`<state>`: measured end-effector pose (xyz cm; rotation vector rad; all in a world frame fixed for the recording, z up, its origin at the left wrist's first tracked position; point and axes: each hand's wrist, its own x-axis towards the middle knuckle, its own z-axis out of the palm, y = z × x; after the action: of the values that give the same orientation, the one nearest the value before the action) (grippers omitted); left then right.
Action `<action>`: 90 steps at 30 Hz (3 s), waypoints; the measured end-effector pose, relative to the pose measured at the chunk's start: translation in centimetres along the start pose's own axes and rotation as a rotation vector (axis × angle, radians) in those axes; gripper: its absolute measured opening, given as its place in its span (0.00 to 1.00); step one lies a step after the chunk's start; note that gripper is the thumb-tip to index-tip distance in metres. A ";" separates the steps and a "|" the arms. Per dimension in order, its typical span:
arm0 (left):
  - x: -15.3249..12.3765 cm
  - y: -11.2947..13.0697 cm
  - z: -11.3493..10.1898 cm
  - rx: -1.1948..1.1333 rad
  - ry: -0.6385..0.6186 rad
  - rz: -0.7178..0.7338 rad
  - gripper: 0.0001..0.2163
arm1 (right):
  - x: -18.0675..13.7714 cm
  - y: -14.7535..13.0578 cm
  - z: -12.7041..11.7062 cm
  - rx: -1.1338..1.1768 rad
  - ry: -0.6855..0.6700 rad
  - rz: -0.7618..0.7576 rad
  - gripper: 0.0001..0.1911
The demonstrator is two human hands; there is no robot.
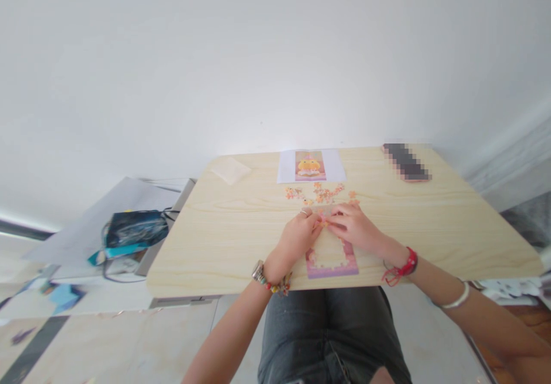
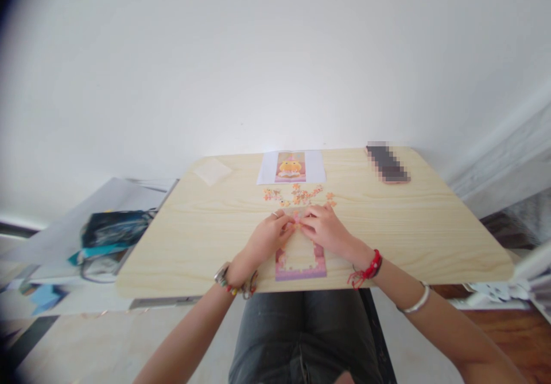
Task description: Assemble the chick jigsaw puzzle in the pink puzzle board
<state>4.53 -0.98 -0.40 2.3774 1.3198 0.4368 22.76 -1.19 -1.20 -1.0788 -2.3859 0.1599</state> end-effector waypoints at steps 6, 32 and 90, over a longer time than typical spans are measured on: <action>-0.2 0.5 0.3 0.120 -0.021 -0.054 0.07 | -0.2 -0.1 0.3 -0.022 -0.038 -0.007 0.09; -0.7 1.2 0.7 0.256 0.012 -0.098 0.10 | -0.7 -0.8 0.3 -0.171 0.011 -0.057 0.10; -1.8 -4.4 -2.7 0.047 0.118 -0.157 0.12 | -1.9 8.8 -3.6 -0.088 0.033 0.325 0.11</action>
<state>-0.87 0.07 -0.23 2.2940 1.5730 0.5118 31.46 3.06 -1.59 -1.4946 -2.1911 0.1496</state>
